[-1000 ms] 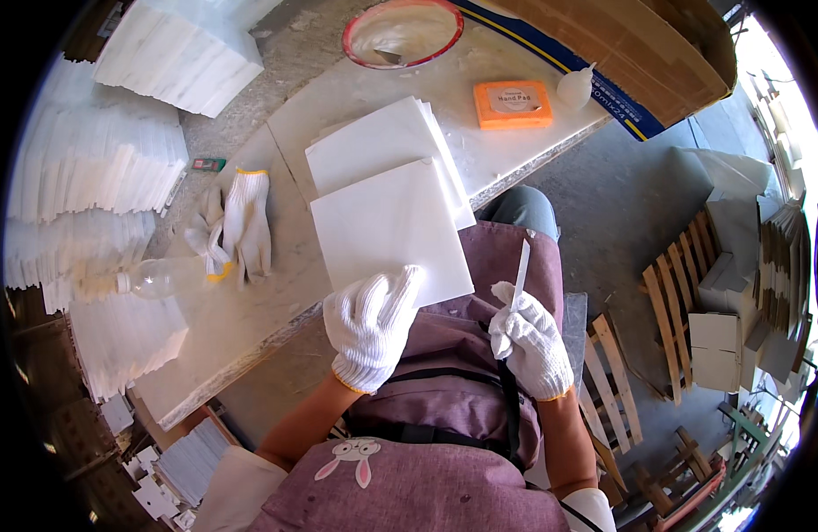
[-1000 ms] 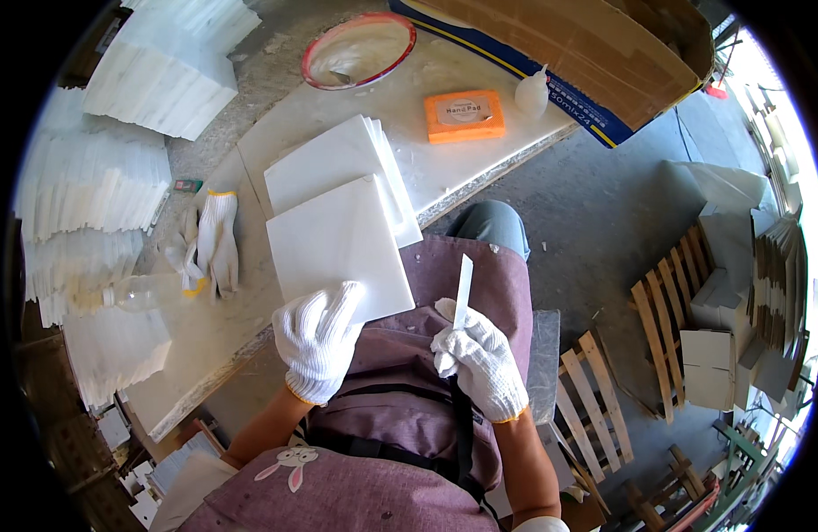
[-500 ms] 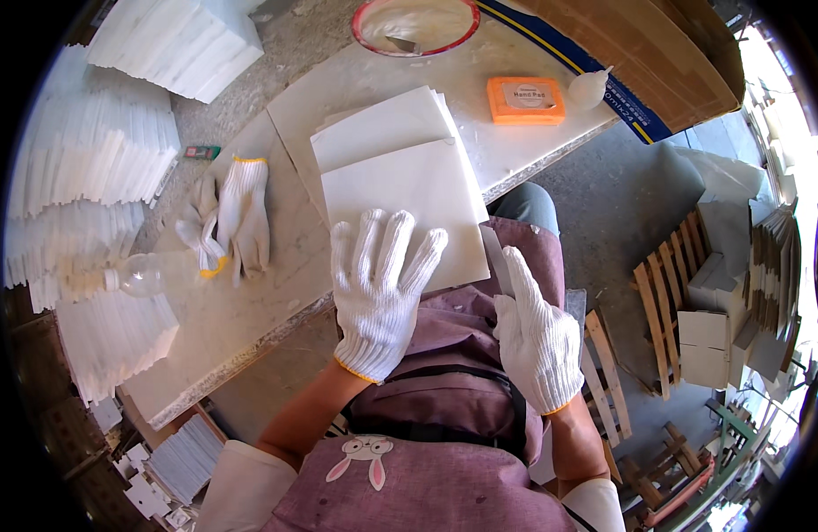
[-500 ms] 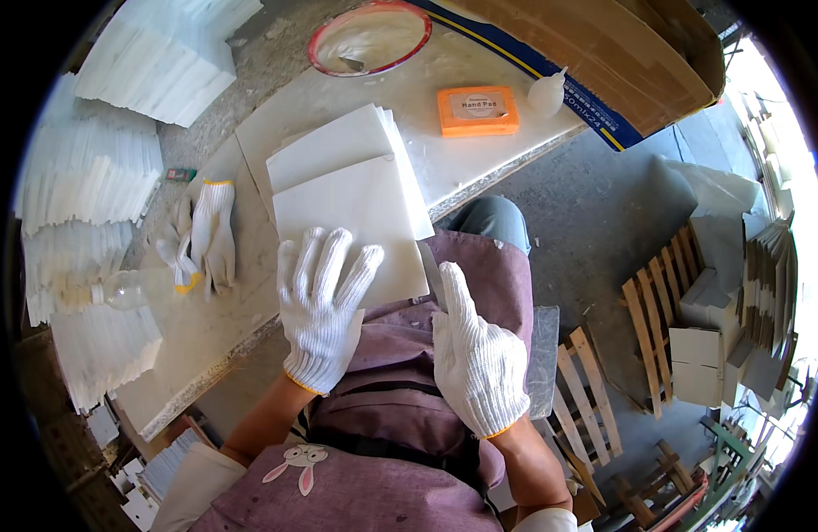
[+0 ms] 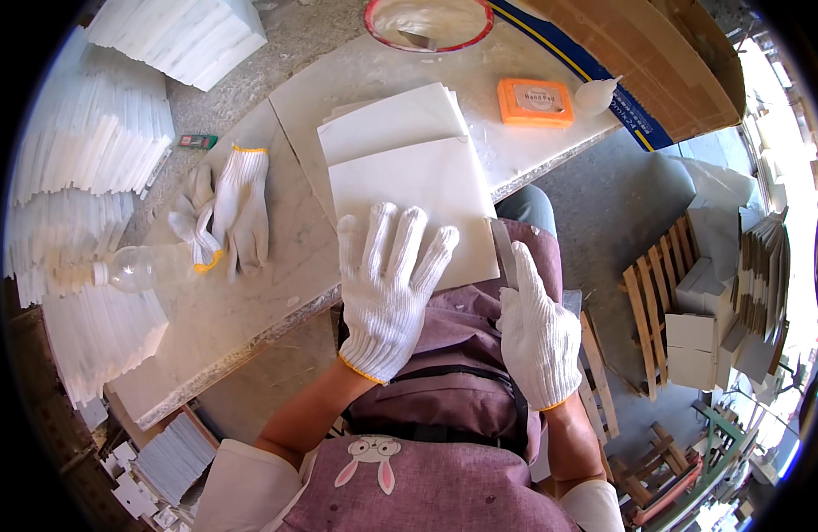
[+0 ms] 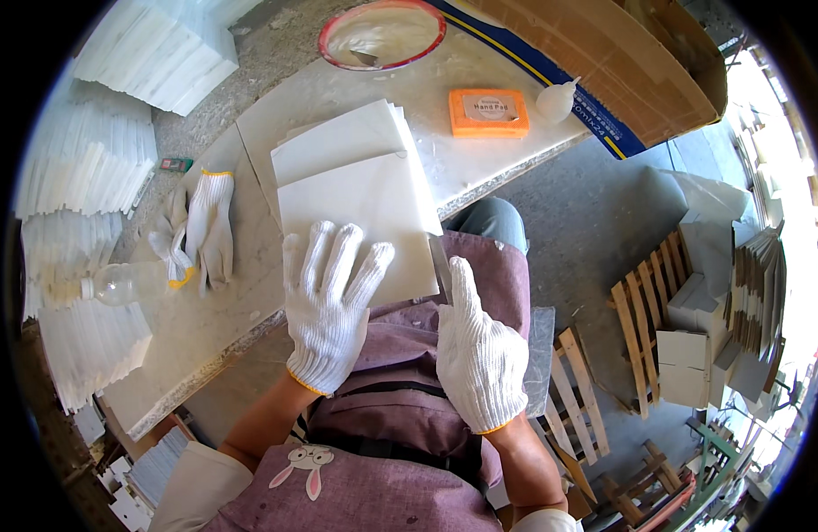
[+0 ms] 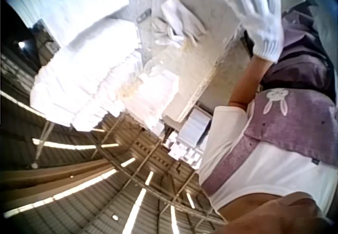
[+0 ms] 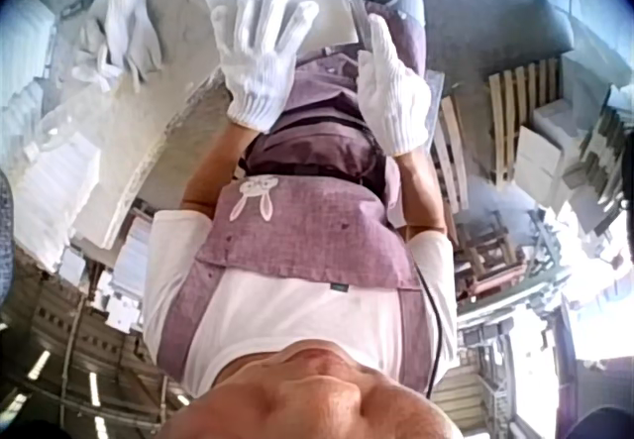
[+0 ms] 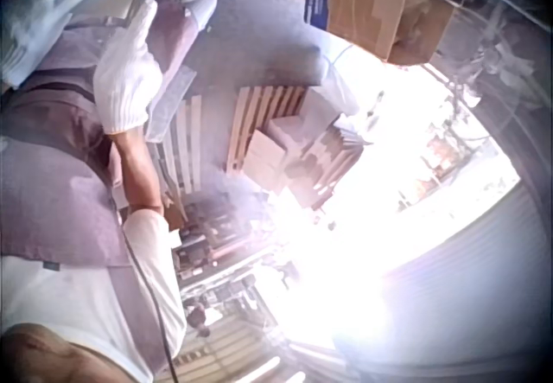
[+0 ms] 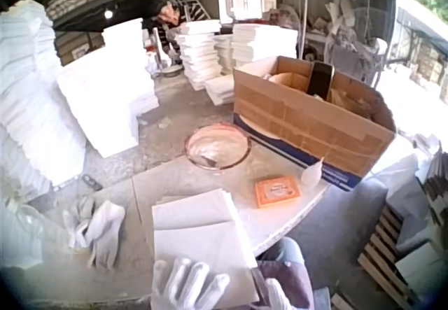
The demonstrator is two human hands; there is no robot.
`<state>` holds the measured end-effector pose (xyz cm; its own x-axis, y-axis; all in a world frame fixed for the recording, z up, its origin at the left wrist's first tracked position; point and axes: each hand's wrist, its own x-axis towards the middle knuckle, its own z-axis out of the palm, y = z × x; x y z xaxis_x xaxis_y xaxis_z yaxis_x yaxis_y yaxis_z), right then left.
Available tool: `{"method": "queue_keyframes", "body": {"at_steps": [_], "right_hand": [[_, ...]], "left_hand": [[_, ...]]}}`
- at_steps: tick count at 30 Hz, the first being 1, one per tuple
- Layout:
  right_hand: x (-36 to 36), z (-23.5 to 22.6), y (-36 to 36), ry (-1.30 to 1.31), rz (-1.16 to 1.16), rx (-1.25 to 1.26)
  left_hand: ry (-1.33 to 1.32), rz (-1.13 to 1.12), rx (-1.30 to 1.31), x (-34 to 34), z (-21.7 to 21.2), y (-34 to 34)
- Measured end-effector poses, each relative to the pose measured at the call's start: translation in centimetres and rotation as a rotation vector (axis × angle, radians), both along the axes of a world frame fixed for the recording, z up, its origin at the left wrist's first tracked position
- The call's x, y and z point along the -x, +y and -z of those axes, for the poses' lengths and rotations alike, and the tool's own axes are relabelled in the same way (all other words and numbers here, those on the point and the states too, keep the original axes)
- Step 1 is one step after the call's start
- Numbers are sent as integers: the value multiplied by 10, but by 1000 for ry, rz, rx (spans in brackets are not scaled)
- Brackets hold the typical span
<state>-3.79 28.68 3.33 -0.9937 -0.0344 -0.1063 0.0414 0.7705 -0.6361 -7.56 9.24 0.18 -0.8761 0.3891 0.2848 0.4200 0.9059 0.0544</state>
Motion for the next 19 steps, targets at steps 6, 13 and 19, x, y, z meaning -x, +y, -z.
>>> {"method": "queue_keyframes", "body": {"at_steps": [6,13,19], "right_hand": [[0,-5,-6,-106,29,9],[4,2,-3,23,-48,18],[1,27,5,66,-105,96]], "left_hand": [[-25,-13,-11,0,-2,1],[0,0,-3,-1,2,0],[-12,-3,27,-3,3,1]]}}
